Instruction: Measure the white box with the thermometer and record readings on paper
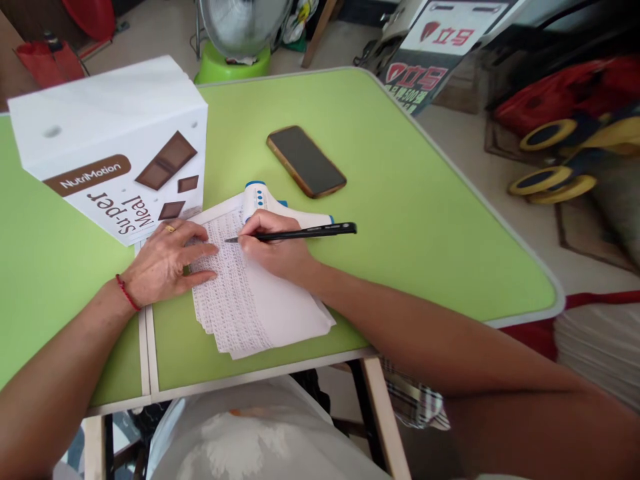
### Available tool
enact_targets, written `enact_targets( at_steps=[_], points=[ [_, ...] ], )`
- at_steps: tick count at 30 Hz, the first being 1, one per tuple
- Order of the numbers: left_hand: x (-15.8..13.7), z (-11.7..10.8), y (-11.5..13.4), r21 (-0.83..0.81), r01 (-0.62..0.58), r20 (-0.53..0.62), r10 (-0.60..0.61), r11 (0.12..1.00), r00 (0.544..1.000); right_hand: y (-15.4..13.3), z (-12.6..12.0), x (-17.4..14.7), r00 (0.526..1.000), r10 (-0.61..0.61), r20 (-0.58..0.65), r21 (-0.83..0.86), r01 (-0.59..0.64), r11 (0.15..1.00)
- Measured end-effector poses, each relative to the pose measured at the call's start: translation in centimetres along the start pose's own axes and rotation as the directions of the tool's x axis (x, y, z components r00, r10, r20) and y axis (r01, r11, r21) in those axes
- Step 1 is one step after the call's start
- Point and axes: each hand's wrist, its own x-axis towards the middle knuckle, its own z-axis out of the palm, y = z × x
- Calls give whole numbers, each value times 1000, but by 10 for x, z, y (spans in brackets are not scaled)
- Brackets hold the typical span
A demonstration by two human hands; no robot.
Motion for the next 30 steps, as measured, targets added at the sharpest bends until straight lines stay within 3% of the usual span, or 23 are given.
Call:
enact_targets(
  at_steps=[14,30],
  points=[
    [0,1,1,-4,9,36,-9,1000,999,0,0,-3,995,6,100,-5,-5,1000],
    [-1,2,1,-20,12,34,-11,1000,999,-3,0,-3,995,4,97,-22,-2,1000]
  ],
)
